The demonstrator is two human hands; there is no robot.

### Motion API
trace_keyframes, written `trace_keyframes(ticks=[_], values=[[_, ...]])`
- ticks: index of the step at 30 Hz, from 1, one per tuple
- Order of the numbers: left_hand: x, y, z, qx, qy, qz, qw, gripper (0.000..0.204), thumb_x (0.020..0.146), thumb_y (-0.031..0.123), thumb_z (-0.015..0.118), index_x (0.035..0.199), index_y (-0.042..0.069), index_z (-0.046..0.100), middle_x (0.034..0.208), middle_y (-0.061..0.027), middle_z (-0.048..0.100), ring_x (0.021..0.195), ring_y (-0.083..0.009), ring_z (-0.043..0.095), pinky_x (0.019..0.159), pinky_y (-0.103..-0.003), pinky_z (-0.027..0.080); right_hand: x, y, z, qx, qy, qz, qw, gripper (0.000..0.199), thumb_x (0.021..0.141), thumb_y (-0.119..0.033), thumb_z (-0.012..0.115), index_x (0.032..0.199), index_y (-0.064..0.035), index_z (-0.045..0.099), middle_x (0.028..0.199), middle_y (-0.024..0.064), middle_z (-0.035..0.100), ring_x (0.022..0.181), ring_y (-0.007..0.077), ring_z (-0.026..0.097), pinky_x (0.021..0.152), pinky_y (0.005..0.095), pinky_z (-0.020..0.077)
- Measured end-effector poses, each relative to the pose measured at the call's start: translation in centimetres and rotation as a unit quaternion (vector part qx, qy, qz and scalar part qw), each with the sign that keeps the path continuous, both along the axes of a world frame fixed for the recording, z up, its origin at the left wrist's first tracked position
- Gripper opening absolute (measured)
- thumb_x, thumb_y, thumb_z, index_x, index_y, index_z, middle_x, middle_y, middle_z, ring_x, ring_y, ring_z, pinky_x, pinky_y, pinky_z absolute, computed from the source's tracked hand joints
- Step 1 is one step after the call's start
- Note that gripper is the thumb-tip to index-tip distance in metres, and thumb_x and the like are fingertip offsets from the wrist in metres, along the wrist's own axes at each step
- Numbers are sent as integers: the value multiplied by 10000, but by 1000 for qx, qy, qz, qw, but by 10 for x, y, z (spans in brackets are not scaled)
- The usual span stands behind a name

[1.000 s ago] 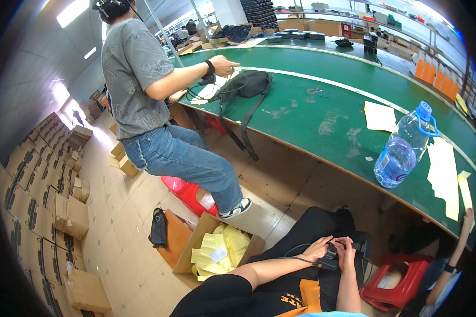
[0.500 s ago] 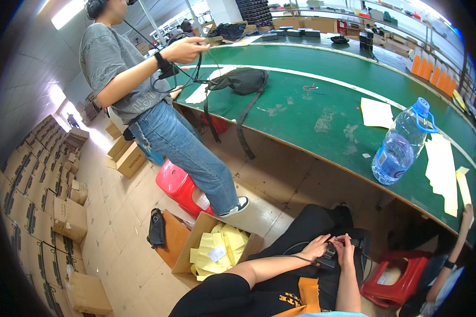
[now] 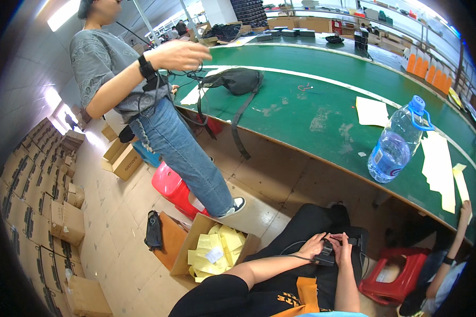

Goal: Assembling and checking the straps of electronic headsets at a factory workbench.

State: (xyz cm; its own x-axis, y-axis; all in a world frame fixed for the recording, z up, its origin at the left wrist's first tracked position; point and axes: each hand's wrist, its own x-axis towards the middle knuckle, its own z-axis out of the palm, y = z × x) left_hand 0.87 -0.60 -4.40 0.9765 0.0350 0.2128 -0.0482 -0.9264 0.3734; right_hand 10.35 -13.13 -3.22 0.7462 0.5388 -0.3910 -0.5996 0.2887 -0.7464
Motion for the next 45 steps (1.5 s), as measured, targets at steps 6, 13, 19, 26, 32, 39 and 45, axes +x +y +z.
trace_keyframes(ticks=[6, 13, 19, 26, 32, 39, 45], values=[[-1, 4, 18, -7, 114, -30, 993, 365, 766, 135, 572, 1087, -38, 586, 1312, -168, 484, 1328, -278, 321, 1083, -387, 293, 0, -1, -2, -14, -15, 3, 1000, 314, 967, -317, 469, 949, -7, 523, 948, 144, 594, 869, 257, 634, 756, 324, 511], [1, 1, 6, -50, 47, -17, 997, 297, 794, 118, 520, 1038, -18, 618, 1251, -143, 539, 1274, -302, 391, 1057, -385, 324, 1, -1, -8, -13, -38, -2, 999, 313, 975, -325, 452, 954, -18, 508, 944, 133, 586, 880, 244, 620, 777, 342, 516], [-2, 2, 9, -73, 30, -33, 996, 329, 791, 145, 540, 1068, -20, 605, 1272, -139, 518, 1292, -314, 365, 1061, -404, 315, 3, -1, -8, -22, -12, -14, 1000, 315, 977, -336, 446, 926, -30, 498, 930, 128, 587, 846, 232, 616, 777, 343, 511], [2, 4, 3, -42, 140, -29, 989, 445, 810, 111, 507, 1241, -1, 508, 1356, -146, 452, 1309, -283, 351, 1062, -385, 320, 2, -2, 1, -40, -10, 5, 999, 345, 966, -371, 460, 912, -32, 499, 899, 120, 588, 840, 223, 614, 781, 346, 500], [1, 2, -11, -46, 65, -36, 996, 412, 814, 138, 508, 1201, 1, 538, 1293, -136, 506, 1299, -290, 361, 1065, -387, 314, 5, -5, 1, -29, 5, 17, 999, 324, 942, -366, 521, 889, -47, 528, 862, 103, 584, 816, 215, 607, 794, 330, 497], [3, 3, -8, -38, 113, -37, 992, 339, 798, 177, 536, 1073, -12, 595, 1223, -151, 536, 1305, -302, 349, 1078, -397, 295, 5, -5, -10, -39, -25, 24, 999, 345, 957, -385, 476, 880, -53, 529, 861, 91, 586, 823, 181, 602, 687, 281, 466], [-1, 4, 6, -62, 105, -43, 992, 372, 760, 180, 593, 1075, -17, 584, 1259, -163, 510, 1308, -306, 347, 1077, -395, 300, 0, 1, -1, -40, -17, 1, 999, 288, 968, -337, 463, 926, -57, 516, 913, 90, 579, 869, 201, 605, 711, 297, 469]])
